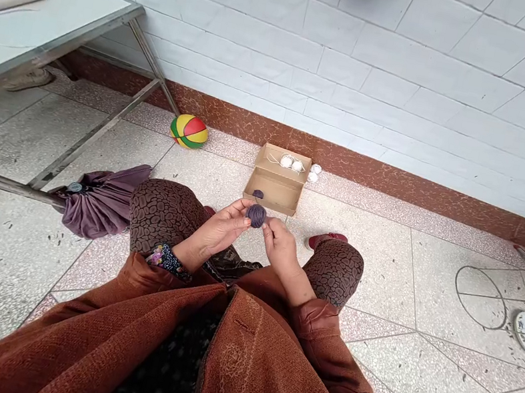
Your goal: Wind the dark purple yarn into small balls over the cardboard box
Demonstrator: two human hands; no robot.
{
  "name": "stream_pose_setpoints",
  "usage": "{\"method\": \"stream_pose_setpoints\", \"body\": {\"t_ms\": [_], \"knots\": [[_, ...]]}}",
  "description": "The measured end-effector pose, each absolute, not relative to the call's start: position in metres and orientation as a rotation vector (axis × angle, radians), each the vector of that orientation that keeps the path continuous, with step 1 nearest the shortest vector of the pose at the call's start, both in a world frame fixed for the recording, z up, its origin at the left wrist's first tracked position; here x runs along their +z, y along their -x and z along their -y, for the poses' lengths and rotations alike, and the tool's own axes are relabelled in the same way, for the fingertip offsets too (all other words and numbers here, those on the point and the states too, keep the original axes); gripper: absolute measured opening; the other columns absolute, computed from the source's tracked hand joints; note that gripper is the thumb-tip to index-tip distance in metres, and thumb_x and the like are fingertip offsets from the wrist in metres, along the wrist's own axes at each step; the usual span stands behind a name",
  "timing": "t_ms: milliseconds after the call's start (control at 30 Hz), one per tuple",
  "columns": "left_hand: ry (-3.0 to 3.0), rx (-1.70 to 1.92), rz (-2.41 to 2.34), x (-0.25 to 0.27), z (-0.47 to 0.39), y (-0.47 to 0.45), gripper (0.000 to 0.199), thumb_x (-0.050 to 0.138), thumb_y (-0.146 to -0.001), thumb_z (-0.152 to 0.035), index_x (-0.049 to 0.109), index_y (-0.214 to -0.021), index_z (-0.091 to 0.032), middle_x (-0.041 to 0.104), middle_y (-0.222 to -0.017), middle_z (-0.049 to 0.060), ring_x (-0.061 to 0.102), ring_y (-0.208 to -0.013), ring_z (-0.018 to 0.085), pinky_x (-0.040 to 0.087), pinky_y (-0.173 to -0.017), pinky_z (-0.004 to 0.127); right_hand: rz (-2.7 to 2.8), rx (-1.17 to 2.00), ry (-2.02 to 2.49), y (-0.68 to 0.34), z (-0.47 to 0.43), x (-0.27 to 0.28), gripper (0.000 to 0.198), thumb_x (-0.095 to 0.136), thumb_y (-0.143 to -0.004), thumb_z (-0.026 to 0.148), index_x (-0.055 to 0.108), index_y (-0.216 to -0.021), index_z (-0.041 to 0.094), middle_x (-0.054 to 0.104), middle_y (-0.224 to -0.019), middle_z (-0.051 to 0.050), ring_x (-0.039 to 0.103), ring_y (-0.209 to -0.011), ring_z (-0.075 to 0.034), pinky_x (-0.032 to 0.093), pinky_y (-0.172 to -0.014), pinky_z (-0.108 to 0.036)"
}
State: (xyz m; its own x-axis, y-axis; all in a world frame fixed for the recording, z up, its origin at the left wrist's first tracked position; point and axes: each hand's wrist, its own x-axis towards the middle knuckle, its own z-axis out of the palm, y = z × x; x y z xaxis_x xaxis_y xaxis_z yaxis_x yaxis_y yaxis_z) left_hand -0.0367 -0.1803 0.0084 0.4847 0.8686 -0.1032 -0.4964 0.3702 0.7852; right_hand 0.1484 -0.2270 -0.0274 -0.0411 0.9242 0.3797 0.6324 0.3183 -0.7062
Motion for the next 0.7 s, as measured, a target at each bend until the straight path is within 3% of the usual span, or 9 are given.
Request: {"method": "stream_pose_setpoints", "body": {"t_ms": [267,400,567,700], "knots": [[-0.805,1.046,-0.824,-0.001,0.177,0.037,0.049,0.096,-0.068,-0.028,0.069,-0.11,-0.022,0.071,-0.114,0.002,0.066,-0.099,0.016,0.049,-0.09,0.031,1.969,0.44,1.267,-0.141,0.242,-0.021,0.037,0.048,-0.118,0.044,0.076,-0.103,0.025,0.074,-0.09,-0.008,0.072,-0.085,-0.022,0.06,-0.08,-0.033],[-0.943,1.02,-0.863,-0.003,0.177,0.036,0.051,0.095,-0.068,-0.029,0.068,-0.11,-0.022,0.075,-0.105,0.001,0.068,-0.094,0.017,0.049,-0.089,0.032,1.963,0.446,1.209,-0.147,0.244,0.0,0.031,0.053,-0.116,0.04,0.079,-0.107,0.026,0.075,-0.092,-0.008,0.072,-0.086,-0.023,0.06,-0.08,-0.035],[-1.077,0.876,-0.798,-0.001,0.181,0.037,0.05,0.095,-0.072,-0.03,0.067,-0.113,-0.023,0.074,-0.093,0.0,0.063,-0.08,0.015,0.043,-0.075,0.028,1.842,0.334,1.261,-0.16,0.226,0.014,0.027,0.058,-0.115,0.039,0.079,-0.106,0.026,0.076,-0.095,-0.008,0.072,-0.089,-0.023,0.059,-0.083,-0.035],[-1.052,0.777,-0.599,0.003,0.186,0.037,0.048,0.096,-0.076,-0.032,0.069,-0.113,-0.022,0.074,-0.099,0.001,0.065,-0.087,0.016,0.046,-0.082,0.03,1.692,0.355,1.362,-0.166,0.212,0.001,0.027,0.061,-0.112,0.039,0.076,-0.096,0.025,0.073,-0.09,-0.006,0.069,-0.085,-0.022,0.057,-0.079,-0.034]]}}
